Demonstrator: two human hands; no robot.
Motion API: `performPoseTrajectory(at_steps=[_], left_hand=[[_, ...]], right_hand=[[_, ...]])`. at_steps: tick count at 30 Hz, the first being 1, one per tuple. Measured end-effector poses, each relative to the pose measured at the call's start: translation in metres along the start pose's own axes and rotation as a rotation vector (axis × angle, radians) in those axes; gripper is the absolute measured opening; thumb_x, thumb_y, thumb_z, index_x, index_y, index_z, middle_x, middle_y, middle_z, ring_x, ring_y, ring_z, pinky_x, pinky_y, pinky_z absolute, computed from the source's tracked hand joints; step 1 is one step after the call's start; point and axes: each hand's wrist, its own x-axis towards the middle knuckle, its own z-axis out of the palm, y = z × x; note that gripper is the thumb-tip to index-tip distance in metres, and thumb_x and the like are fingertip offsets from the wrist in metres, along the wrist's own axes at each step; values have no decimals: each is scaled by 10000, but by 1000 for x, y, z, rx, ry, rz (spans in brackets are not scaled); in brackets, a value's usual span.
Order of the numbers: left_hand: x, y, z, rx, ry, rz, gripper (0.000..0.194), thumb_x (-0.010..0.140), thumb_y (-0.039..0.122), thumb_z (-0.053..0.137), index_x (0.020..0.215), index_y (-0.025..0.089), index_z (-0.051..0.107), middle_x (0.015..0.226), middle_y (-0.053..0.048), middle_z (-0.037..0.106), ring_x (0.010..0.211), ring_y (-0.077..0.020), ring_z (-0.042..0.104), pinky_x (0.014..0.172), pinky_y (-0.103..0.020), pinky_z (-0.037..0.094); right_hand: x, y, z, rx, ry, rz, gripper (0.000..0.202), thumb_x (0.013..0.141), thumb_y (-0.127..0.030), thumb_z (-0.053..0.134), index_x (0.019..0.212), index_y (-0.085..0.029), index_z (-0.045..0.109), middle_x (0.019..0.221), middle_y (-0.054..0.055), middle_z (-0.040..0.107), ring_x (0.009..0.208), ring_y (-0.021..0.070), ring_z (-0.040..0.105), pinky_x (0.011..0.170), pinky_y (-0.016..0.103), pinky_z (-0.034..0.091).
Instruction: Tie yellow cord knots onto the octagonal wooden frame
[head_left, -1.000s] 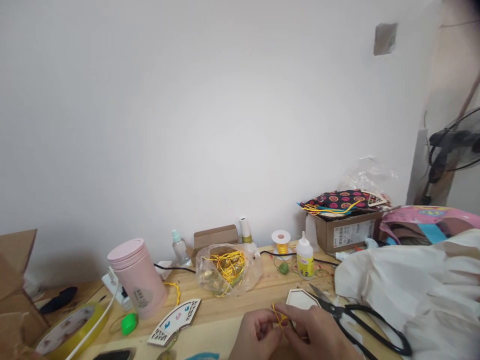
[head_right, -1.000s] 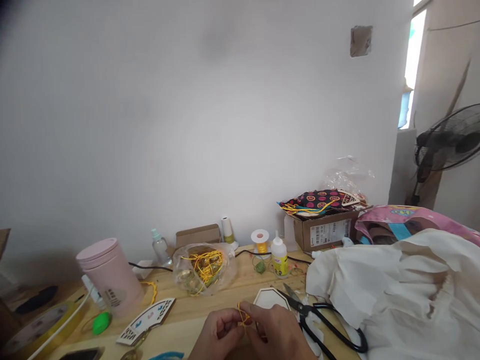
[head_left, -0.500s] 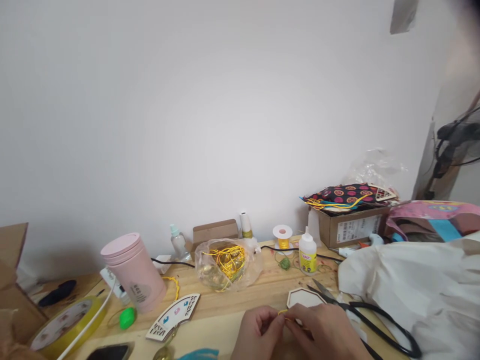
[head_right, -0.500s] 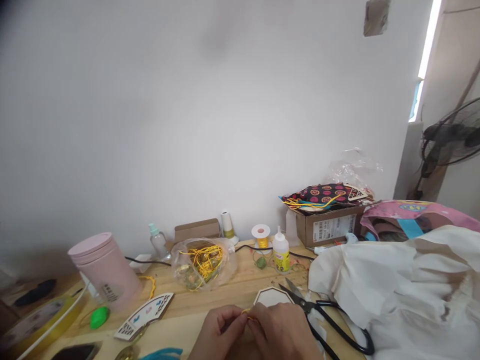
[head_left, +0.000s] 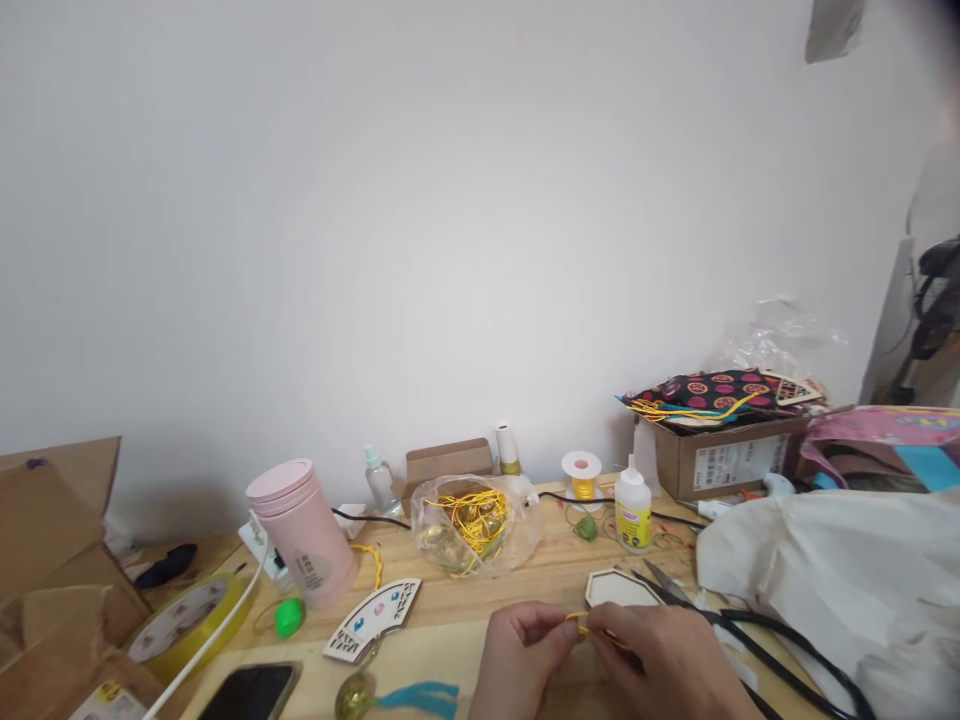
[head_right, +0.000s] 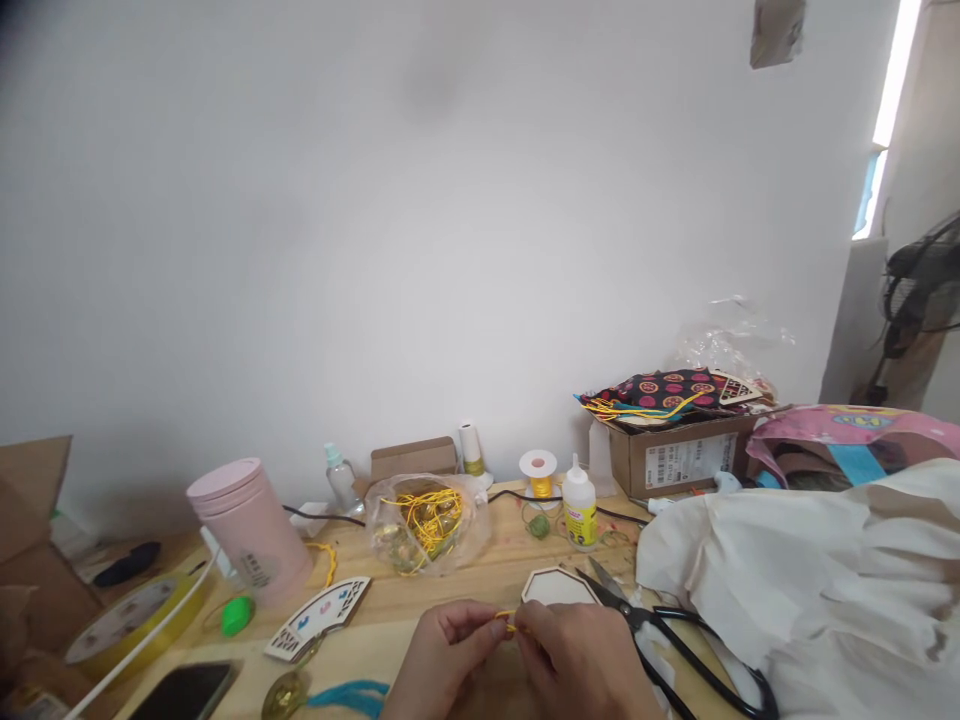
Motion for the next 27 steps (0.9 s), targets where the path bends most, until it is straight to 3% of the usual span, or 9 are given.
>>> performPoseTrajectory(at_steps=[5,13,21,27], left_hand=[[6,-12,-4,179,48,60,178,559,281,661,636,120,666,610,-54,666,579,-165,563,544,-237,411],[4,-3,-4,-63,26,34,241,467,305,732,592,118,648,610,-62,687,613,-179,612,594,-242,454],[8,-11,0,-91,125,54,293,382,333,759,533,114,638,526,-53,669,520,-154,591,514,-214,430],[10,-13,1,-87,93,73,341,374,396,745,517,121,603,492,-40,654,500,-152,586,499,-218,418]], right_hand=[[1,0,1,-22,7,6,186,754,-206,418,709,-283,581,592,-45,634,543,152,591,456,212,296],[1,2,4,-46,-1,5,178,759,-229,412,709,-290,572,584,-50,635,537,150,599,446,207,302],[4,4,7,-72,-34,-19,163,732,-199,436,702,-275,577,584,-51,639,525,145,604,423,201,303],[4,5,7,-75,-8,-18,140,723,-206,460,733,-279,579,595,-51,645,532,146,608,434,194,316]])
